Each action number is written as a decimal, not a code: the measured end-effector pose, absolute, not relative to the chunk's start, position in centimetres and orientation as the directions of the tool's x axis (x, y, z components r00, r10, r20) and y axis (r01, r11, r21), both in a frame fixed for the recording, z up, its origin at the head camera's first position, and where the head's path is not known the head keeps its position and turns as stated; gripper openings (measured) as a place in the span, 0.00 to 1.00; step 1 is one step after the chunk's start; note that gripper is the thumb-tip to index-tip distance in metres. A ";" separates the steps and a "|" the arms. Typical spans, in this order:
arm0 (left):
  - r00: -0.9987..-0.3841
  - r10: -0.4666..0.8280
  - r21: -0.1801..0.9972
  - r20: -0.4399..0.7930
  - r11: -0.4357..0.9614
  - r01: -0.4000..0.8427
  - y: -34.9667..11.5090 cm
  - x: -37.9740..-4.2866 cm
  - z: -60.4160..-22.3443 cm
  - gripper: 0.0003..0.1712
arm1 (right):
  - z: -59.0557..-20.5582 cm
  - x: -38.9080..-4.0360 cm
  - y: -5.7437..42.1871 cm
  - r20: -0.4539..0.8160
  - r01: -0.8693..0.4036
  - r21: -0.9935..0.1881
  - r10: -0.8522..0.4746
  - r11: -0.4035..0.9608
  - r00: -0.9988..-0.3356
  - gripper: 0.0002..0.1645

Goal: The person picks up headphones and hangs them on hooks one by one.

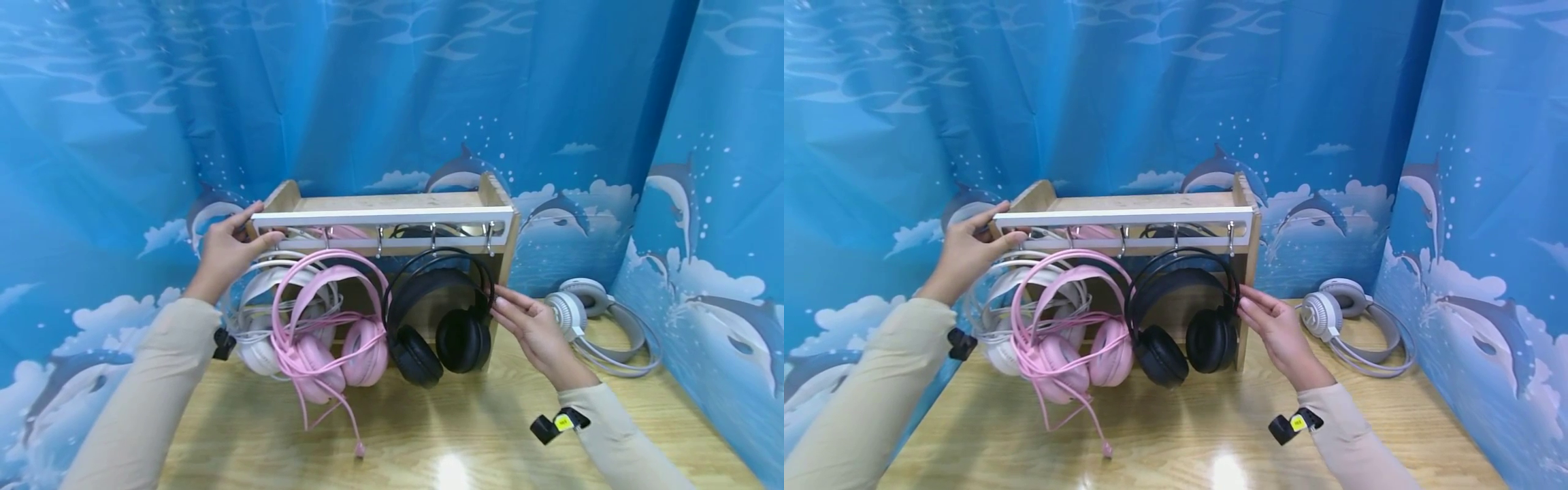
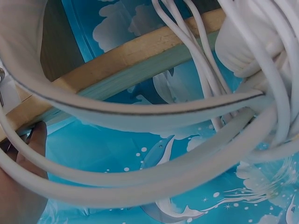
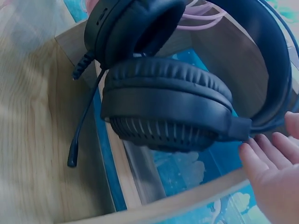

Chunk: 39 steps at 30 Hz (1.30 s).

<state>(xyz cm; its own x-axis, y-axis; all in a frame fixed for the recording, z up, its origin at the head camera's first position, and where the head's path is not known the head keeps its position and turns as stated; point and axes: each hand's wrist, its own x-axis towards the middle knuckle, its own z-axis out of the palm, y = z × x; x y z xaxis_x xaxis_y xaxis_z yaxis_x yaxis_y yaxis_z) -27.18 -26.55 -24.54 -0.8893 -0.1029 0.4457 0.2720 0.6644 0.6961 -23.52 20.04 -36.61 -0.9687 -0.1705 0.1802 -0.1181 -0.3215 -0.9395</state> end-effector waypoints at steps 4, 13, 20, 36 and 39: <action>-0.891 -0.107 0.699 0.441 0.664 0.266 -26.6 -27.1 -24.5 0.41 | -36.9 -23.1 21.4 0.214 -0.135 -0.918 -0.181 -0.373 -0.960 0.25; -0.890 -0.106 0.697 0.444 0.665 0.269 -26.7 -26.9 -24.5 0.42 | -39.2 -21.8 26.3 0.254 -0.133 -0.835 -0.160 -0.534 -0.954 0.18; -0.878 -0.110 0.693 0.465 0.662 0.284 -26.9 -26.8 -24.3 0.42 | -42.2 -21.2 30.1 0.240 -0.115 -0.751 -0.106 -0.650 -0.965 0.19; -0.877 -0.112 0.685 0.468 0.673 0.279 -26.7 -27.0 -24.1 0.43 | -48.9 -20.0 35.0 -0.020 0.044 -0.598 -0.040 -0.800 -0.999 0.17; -0.875 -0.109 0.684 0.471 0.672 0.285 -26.7 -27.0 -24.0 0.43 | -50.2 -20.2 35.5 -0.031 0.067 -0.549 -0.059 -0.833 -0.998 0.17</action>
<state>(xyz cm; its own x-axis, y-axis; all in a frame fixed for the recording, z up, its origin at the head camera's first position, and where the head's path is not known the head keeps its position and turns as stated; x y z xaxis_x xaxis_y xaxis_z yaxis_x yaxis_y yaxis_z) -26.98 -26.67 -24.04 -0.8751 -0.1093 0.4713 0.2846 0.6715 0.6841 -20.17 35.47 -50.15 -0.9978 -0.0590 -0.0313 0.0665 -0.8333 -0.5488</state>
